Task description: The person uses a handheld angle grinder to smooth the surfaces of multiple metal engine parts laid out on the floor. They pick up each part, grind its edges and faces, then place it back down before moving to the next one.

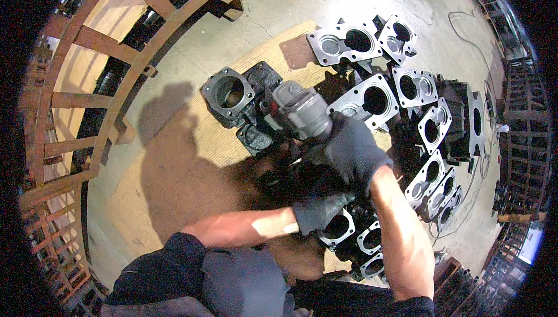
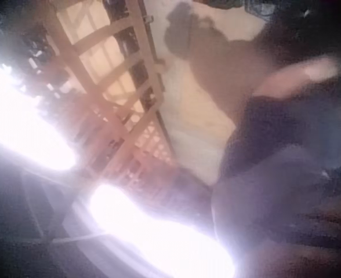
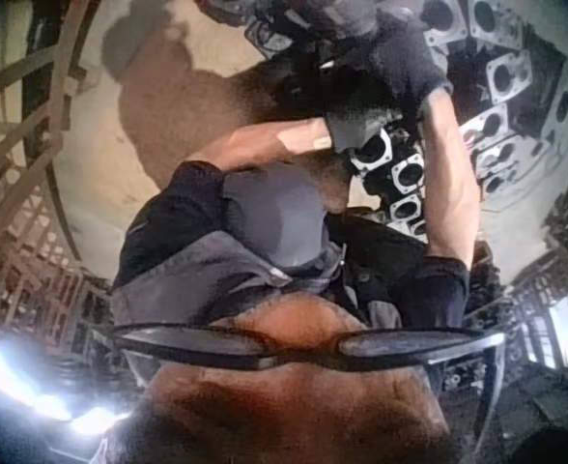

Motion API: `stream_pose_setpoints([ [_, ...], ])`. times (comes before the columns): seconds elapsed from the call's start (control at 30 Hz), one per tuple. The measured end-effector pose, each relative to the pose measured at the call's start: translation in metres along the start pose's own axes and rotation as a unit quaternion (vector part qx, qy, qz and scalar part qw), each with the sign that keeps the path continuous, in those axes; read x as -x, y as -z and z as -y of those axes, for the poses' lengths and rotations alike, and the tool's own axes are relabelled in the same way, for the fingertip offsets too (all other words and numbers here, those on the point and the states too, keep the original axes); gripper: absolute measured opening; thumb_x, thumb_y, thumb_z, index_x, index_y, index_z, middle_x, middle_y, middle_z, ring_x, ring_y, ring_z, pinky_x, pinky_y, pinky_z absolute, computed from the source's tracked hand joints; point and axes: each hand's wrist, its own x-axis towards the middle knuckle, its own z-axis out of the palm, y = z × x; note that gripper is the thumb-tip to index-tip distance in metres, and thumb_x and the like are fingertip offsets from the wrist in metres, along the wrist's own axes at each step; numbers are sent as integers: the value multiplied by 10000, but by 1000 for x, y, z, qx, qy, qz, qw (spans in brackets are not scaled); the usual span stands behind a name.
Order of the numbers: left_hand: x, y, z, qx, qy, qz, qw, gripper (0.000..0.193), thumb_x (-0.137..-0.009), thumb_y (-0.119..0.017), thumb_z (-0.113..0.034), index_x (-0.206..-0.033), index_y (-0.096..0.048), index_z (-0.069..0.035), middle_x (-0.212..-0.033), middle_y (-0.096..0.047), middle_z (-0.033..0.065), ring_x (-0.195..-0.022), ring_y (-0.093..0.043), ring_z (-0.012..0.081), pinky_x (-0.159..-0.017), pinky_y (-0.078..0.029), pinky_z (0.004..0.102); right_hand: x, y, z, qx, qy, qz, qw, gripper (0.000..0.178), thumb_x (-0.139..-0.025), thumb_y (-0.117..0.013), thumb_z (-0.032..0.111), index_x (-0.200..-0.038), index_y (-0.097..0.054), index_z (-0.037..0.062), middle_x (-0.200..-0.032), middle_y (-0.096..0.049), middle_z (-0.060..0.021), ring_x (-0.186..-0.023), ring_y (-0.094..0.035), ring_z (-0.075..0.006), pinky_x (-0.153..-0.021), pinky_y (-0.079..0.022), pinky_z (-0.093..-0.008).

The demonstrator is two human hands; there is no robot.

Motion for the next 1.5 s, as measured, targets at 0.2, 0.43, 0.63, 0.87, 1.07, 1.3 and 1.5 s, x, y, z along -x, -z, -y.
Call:
stream_pose_setpoints([
  [0.2, 7, 1, -12, -24, 79, -13, 996, 419, -1043, -526, -35, -1451, -465, 37, -1459, -528, 145, -1351, -483, 204, -1180, -383, 339, -4, -4, 6, -6, -2, 1, 1000, 511, -657, -853, 240, -1080, -696, 0, -941, -750, -198, -886, -734, -323, -834, -563, -380],
  [0.43, -12, -2, -10, -35, -68, -43, 996, 315, -988, -636, -38, -1288, -594, 48, -1204, -667, 117, -1080, -631, 170, -945, -549, 309, -9, 7, -7, -12, -12, -3, 1000, 458, -662, -815, 190, -1053, -686, -12, -900, -748, -199, -856, -740, -310, -802, -568, -390],
  [0.63, 13, 3, 71, -79, -18, 8, 997, 263, -1049, -542, -123, -1261, -632, 5, -1255, -659, 91, -1134, -581, 171, -1060, -464, 344, 17, -16, 6, 1, -13, 64, 998, 584, -700, -854, 412, -1120, -692, 41, -1003, -738, -236, -990, -707, -415, -888, -554, -426],
  [0.87, 0, 14, 57, -103, -62, 52, 991, 287, -1058, -510, -102, -1303, -608, 10, -1304, -641, 124, -1197, -579, 190, -1077, -457, 325, 9, 0, 5, -36, -11, 32, 999, 517, -688, -839, 314, -1088, -700, 17, -962, -744, -215, -929, -720, -352, -852, -558, -396],
  [1.07, -27, -3, 9, 11, -63, 22, 998, 248, -1015, -605, -88, -1213, -638, 57, -1173, -695, 109, -1033, -657, 173, -912, -560, 312, -5, 9, -15, -26, -12, -29, 999, 416, -693, -779, 132, -1067, -687, -26, -846, -740, -160, -766, -704, -222, -738, -561, -343],
  [1.3, 6, -35, 36, -181, -130, 40, 974, 241, -960, -635, -68, -1179, -677, 22, -1094, -726, 120, -1011, -652, 177, -948, -519, 331, 44, -7, -38, -59, -52, 6, 997, 498, -675, -848, 120, -1120, -682, -32, -946, -759, -138, -839, -691, -154, -806, -571, -327],
  [1.5, -13, -10, 13, -72, -125, -45, 989, 257, -969, -657, -76, -1196, -650, 44, -1107, -721, 133, -1010, -674, 206, -931, -560, 339, -6, 0, -25, 5, 9, 2, 1000, 518, -745, -818, 378, -1105, -714, 22, -1016, -737, -255, -993, -716, -404, -867, -553, -421],
])
